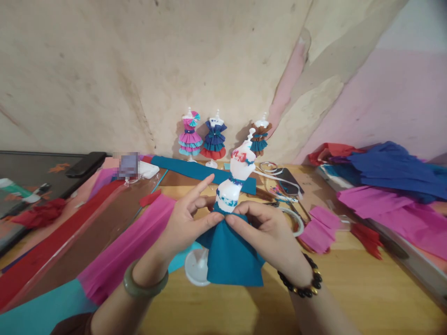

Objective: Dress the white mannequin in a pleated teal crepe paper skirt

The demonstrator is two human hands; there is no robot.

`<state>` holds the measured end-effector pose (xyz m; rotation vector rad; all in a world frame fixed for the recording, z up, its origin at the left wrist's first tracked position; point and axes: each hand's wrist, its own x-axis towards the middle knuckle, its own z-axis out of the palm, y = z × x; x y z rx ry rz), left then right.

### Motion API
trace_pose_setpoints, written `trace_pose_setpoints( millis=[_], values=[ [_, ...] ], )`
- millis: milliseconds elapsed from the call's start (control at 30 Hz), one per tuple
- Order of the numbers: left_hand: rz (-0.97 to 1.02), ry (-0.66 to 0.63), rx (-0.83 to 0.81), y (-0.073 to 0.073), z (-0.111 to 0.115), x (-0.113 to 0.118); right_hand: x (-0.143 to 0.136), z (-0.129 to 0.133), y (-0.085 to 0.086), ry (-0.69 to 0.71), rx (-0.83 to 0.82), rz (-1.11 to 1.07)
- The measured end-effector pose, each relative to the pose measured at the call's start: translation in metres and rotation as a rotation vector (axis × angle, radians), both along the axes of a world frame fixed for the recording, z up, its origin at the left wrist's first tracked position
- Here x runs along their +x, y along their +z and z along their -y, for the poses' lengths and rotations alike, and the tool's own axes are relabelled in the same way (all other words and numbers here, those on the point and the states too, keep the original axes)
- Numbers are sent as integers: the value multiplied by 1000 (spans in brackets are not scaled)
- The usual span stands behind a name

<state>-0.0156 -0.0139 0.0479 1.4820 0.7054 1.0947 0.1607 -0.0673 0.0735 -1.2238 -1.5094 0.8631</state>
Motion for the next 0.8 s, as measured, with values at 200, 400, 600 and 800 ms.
trace_pose_setpoints(
  millis=[200,400,600,800],
  values=[
    [0,-32,7,0,1,-1,1,0,0,-3,5,-1],
    [-2,-5,27,-3,2,0,1,1,1,6,-20,-16],
    [9,-21,-34,1,3,2,-1,1,2,8,-28,-16],
    [71,-89,-69,0,1,1,1,0,3,3,0,-5]
  ],
)
